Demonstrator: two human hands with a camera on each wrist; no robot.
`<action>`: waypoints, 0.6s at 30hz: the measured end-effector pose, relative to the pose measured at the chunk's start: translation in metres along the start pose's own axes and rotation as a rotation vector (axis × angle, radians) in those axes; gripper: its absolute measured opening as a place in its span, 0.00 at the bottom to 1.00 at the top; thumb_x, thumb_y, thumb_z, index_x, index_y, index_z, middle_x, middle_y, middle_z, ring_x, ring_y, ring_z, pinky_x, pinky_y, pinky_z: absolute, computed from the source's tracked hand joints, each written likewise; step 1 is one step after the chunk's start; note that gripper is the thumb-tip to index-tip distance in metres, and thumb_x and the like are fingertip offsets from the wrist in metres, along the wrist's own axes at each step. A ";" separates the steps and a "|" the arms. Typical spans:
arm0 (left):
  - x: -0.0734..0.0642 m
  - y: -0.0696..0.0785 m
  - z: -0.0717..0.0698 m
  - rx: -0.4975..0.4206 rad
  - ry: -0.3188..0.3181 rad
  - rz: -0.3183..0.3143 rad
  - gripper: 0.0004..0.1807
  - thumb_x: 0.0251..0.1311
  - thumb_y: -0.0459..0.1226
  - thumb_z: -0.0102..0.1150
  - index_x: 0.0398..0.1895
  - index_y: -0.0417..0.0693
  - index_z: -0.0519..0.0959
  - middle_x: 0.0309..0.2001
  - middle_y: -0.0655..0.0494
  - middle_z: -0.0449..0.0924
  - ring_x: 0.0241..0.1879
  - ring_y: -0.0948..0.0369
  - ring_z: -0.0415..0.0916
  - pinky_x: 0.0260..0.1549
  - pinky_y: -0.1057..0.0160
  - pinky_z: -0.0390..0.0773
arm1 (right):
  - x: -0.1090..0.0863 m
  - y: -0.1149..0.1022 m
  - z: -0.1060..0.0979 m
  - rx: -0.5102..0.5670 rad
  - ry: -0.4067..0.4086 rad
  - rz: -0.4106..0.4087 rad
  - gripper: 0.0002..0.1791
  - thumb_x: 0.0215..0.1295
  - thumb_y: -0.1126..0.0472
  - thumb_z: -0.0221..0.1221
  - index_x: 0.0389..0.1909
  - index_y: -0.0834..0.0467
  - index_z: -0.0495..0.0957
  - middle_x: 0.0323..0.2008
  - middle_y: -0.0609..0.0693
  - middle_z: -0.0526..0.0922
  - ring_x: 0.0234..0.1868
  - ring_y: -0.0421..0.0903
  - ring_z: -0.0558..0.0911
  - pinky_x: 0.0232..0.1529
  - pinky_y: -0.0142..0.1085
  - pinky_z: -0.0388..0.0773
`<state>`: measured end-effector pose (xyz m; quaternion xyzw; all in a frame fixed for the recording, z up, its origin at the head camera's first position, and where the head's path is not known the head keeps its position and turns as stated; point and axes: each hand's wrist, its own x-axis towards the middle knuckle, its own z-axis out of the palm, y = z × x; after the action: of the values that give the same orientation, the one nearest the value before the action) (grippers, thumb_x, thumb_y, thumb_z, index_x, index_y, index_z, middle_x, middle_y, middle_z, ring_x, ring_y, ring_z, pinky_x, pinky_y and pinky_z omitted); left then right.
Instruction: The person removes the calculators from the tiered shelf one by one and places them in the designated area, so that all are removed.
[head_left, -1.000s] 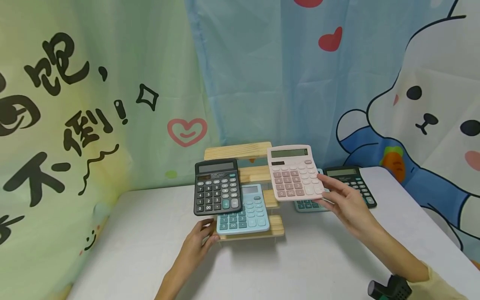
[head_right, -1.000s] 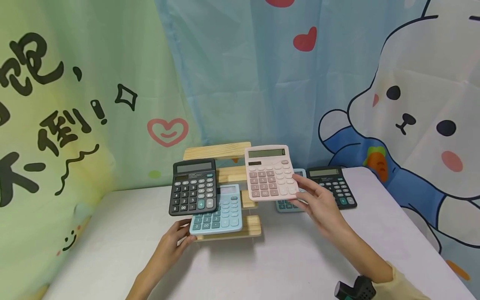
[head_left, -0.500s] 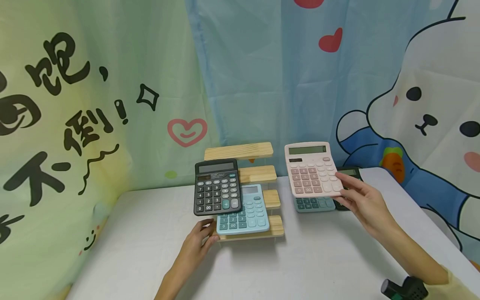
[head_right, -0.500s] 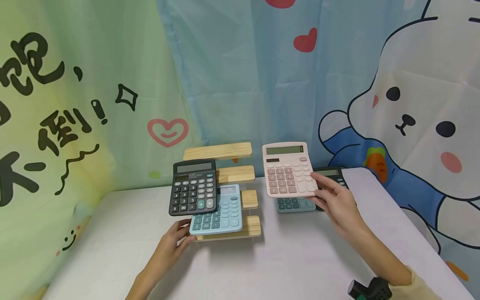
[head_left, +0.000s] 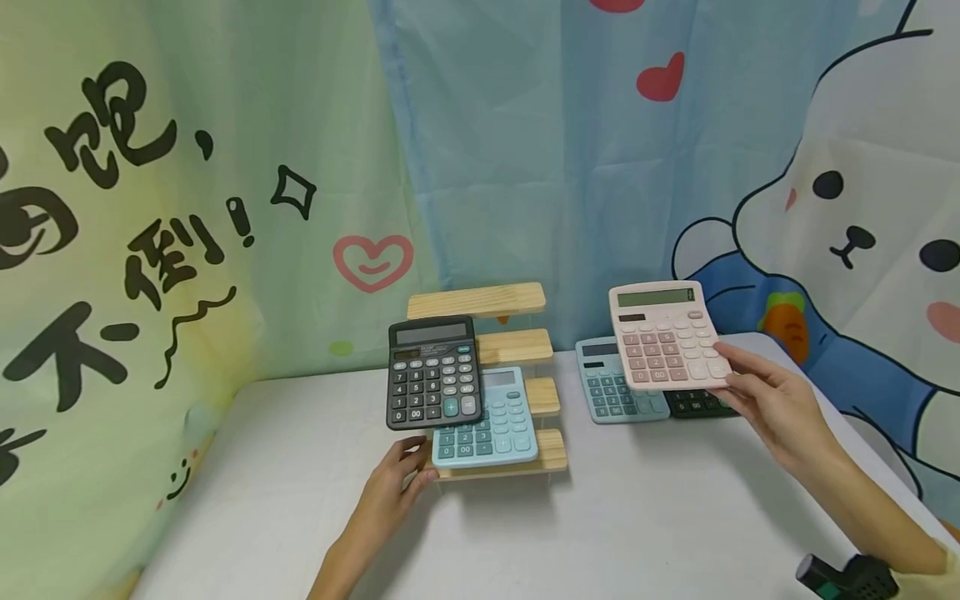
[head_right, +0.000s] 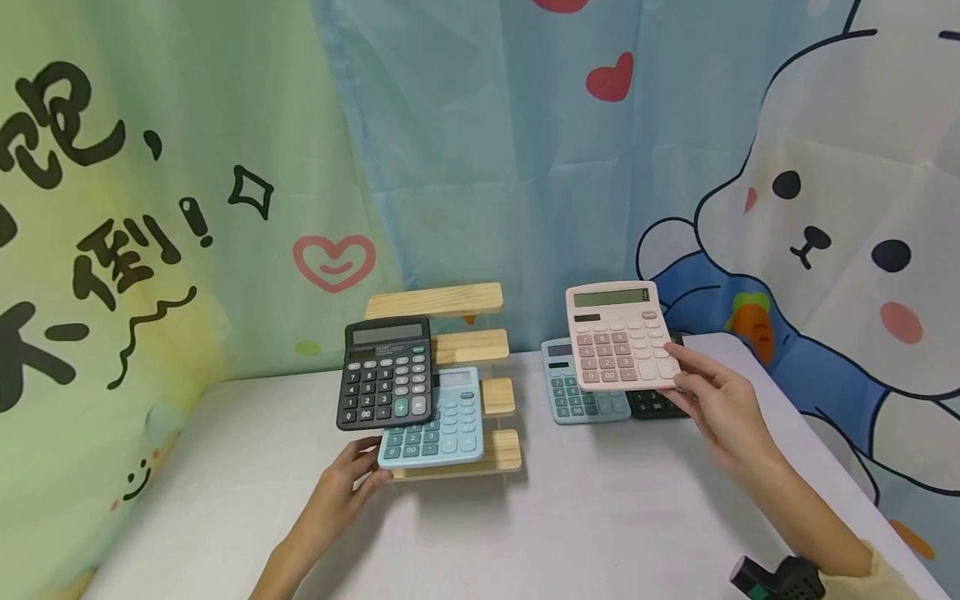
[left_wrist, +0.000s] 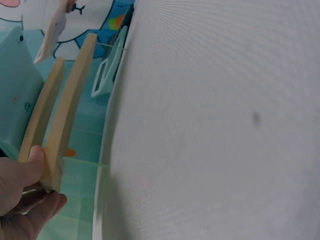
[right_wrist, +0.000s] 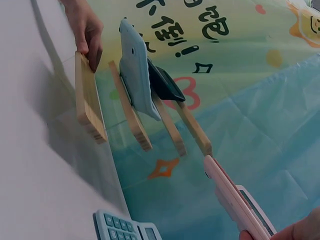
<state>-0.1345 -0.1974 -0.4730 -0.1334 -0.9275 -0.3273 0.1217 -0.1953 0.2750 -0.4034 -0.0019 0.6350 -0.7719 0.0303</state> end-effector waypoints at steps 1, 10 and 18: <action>0.000 0.000 0.000 -0.003 -0.002 -0.001 0.22 0.59 0.39 0.63 0.53 0.34 0.80 0.56 0.42 0.77 0.57 0.46 0.77 0.56 0.48 0.77 | 0.000 -0.001 -0.002 0.008 0.007 0.003 0.34 0.73 0.59 0.53 0.75 0.59 0.51 0.78 0.54 0.40 0.46 0.25 0.82 0.47 0.26 0.81; 0.001 0.001 0.000 0.000 -0.013 -0.013 0.22 0.59 0.39 0.63 0.54 0.34 0.79 0.57 0.42 0.77 0.58 0.46 0.77 0.56 0.49 0.77 | 0.000 -0.003 -0.021 0.079 0.089 0.034 0.28 0.70 0.59 0.57 0.70 0.51 0.65 0.65 0.42 0.66 0.44 0.29 0.84 0.47 0.28 0.81; 0.003 0.000 -0.001 0.010 0.002 0.010 0.22 0.58 0.39 0.63 0.53 0.33 0.79 0.57 0.42 0.77 0.57 0.46 0.77 0.54 0.48 0.78 | 0.005 -0.001 -0.029 0.029 0.133 0.026 0.28 0.74 0.61 0.50 0.73 0.53 0.59 0.76 0.47 0.51 0.42 0.25 0.83 0.43 0.24 0.82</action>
<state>-0.1368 -0.1977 -0.4715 -0.1373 -0.9283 -0.3221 0.1249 -0.2016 0.3036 -0.4087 0.0582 0.6243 -0.7790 -0.0018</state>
